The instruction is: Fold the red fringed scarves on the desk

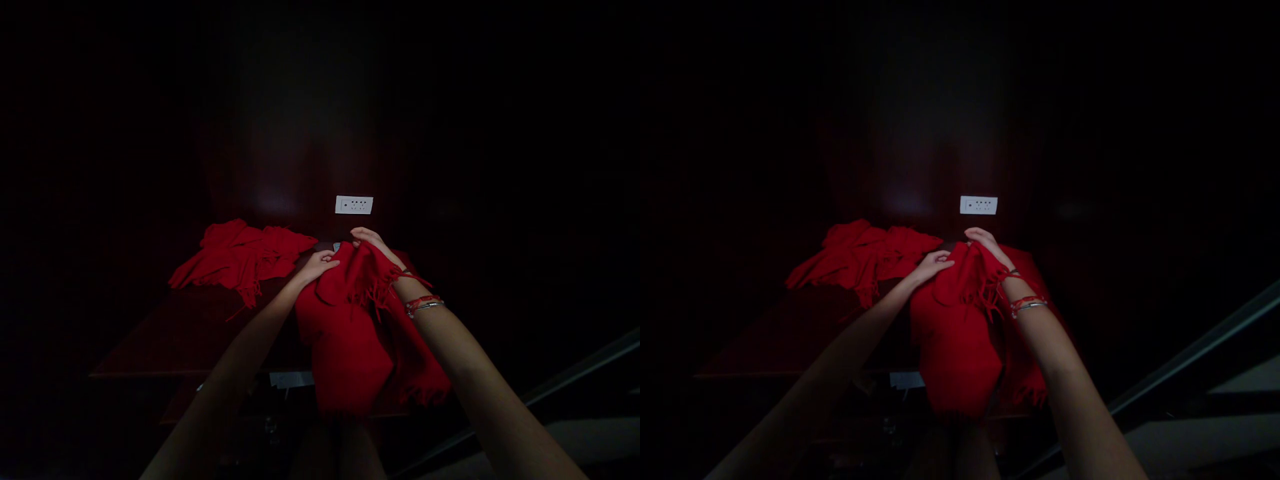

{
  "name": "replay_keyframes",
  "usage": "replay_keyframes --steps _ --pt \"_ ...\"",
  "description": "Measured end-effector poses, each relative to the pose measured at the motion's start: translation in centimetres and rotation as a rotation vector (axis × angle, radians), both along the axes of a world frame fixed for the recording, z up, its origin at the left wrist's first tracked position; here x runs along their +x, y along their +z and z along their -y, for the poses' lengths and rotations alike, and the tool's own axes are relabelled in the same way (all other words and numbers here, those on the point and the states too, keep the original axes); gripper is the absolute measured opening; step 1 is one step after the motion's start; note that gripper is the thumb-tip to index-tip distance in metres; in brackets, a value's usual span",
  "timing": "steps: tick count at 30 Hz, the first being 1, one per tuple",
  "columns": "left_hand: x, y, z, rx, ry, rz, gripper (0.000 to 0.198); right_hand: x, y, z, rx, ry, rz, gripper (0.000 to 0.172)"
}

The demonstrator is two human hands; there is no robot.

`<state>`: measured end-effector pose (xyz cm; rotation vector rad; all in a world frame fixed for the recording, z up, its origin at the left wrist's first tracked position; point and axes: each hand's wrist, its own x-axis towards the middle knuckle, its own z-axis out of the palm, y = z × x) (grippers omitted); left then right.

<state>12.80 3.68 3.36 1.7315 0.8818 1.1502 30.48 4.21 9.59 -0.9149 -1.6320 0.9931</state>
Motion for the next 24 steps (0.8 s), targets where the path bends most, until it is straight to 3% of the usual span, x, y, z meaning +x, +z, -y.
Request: replay_keyframes --steps 2,4,6,8,9,14,17,19,21,24 --pt "-0.3 -0.2 -0.1 0.054 0.143 -0.017 0.019 1.0 -0.7 0.7 -0.084 0.030 0.066 0.034" --pt "-1.1 0.2 -0.3 0.108 0.292 0.008 0.015 1.8 -1.6 1.9 -0.224 0.112 0.174 0.053" --pt "-1.9 1.3 -0.6 0.156 0.442 0.070 0.012 1.5 -2.7 3.2 -0.334 0.191 0.290 0.075" --pt "-2.5 3.0 -0.6 0.224 0.590 0.130 0.012 0.2 -3.8 4.0 -0.332 0.188 0.377 0.087" --pt "-2.9 3.8 -0.5 0.267 0.647 0.143 0.013 -0.8 -4.2 4.1 -0.289 0.142 0.411 0.085" --pt "-5.7 8.3 2.2 0.634 1.006 0.077 0.014 -3.7 -5.5 3.1 0.087 -0.219 0.587 0.034" --pt "-8.2 10.8 4.0 0.750 1.184 0.116 0.013 -2.6 -6.7 2.7 0.194 -0.226 0.736 0.028" --pt "-9.0 11.9 4.2 0.761 1.185 0.090 0.012 -1.5 -8.0 2.6 0.187 -0.140 0.823 0.028" --pt "-8.5 11.6 3.5 0.699 1.049 -0.046 0.010 -0.7 -9.3 2.4 0.146 -0.100 0.841 0.028" --pt "-5.6 8.2 1.1 0.534 0.764 -0.287 0.008 -0.6 -10.6 1.6 0.081 -0.128 0.803 0.026"
